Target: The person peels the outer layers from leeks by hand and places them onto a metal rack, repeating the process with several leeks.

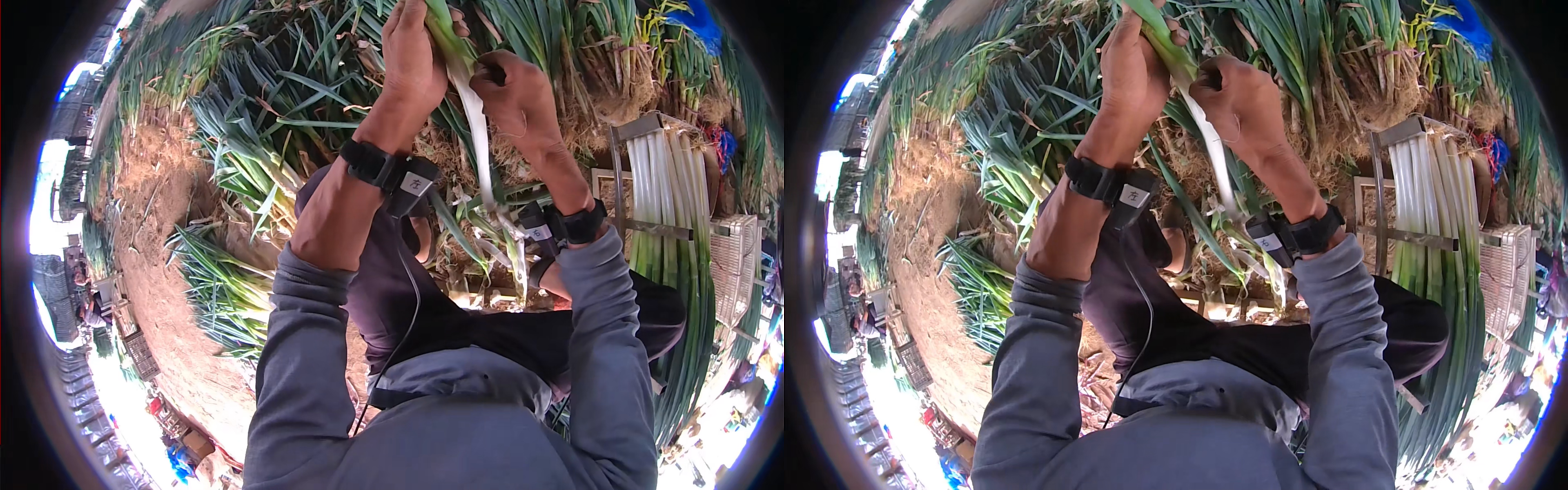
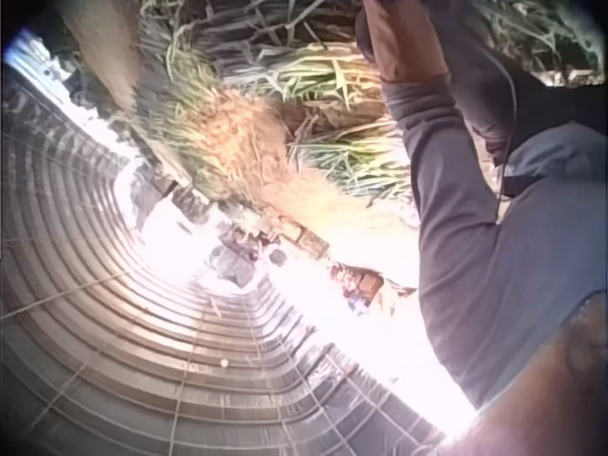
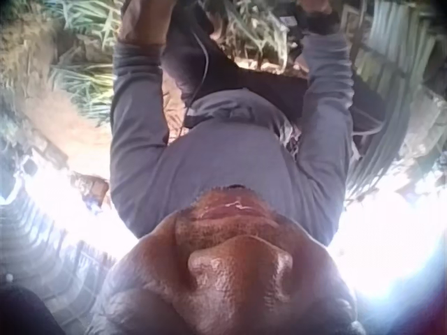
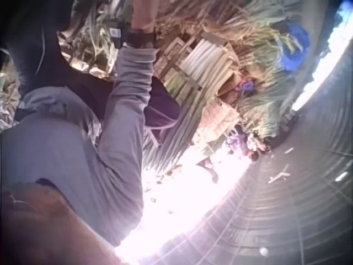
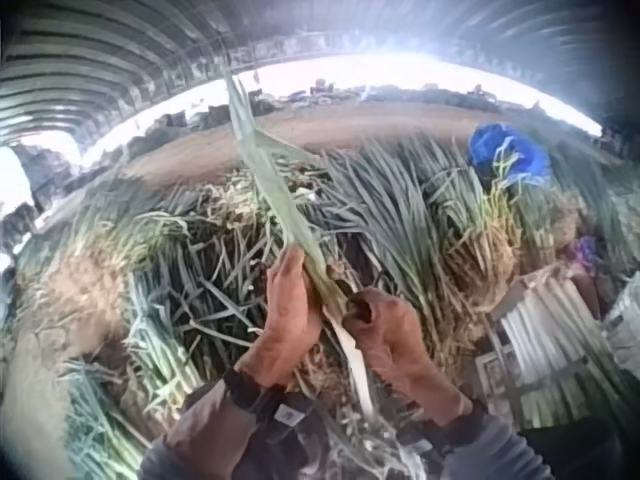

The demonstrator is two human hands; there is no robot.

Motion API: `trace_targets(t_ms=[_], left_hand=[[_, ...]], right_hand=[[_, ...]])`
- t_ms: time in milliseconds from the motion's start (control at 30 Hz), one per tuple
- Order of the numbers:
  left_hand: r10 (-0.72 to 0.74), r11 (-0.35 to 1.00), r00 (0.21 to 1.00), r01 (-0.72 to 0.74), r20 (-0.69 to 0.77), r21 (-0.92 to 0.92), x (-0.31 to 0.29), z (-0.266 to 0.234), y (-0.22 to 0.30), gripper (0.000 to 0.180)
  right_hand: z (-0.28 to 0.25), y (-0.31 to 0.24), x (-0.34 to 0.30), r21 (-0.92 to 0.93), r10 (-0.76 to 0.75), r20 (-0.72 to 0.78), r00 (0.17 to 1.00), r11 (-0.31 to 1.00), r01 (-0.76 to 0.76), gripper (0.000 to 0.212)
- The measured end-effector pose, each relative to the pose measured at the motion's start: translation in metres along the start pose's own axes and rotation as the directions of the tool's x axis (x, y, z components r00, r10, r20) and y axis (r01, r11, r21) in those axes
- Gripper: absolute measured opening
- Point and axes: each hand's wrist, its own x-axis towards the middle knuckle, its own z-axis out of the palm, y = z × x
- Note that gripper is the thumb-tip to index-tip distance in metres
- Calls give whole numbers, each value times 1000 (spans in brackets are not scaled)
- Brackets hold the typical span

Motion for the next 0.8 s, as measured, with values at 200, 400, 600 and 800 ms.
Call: trace_targets(t_ms=[200, 400, 600, 800], left_hand=[[-64, 998, 998, 64, -17, -27, -2, 4, -11, 30], [-5, 996, 1000, 4, -20, -84, 7, -5, -26, 36], [-125, 991, 992, 126, 18, -49, 12, -22, -18, 36], [54, 957, 998, -54, -8, -285, 18, -20, 7, 34]], right_hand=[[1, 14, -10, 88, 130, -19, 991, 988, -127, 29], [0, 29, -17, 318, 328, 85, 941, 886, -337, 26], [12, 47, -23, 423, 371, 189, 909, 805, -416, 27], [5, 134, -59, 162, 679, 332, 655, 643, -749, 32]])
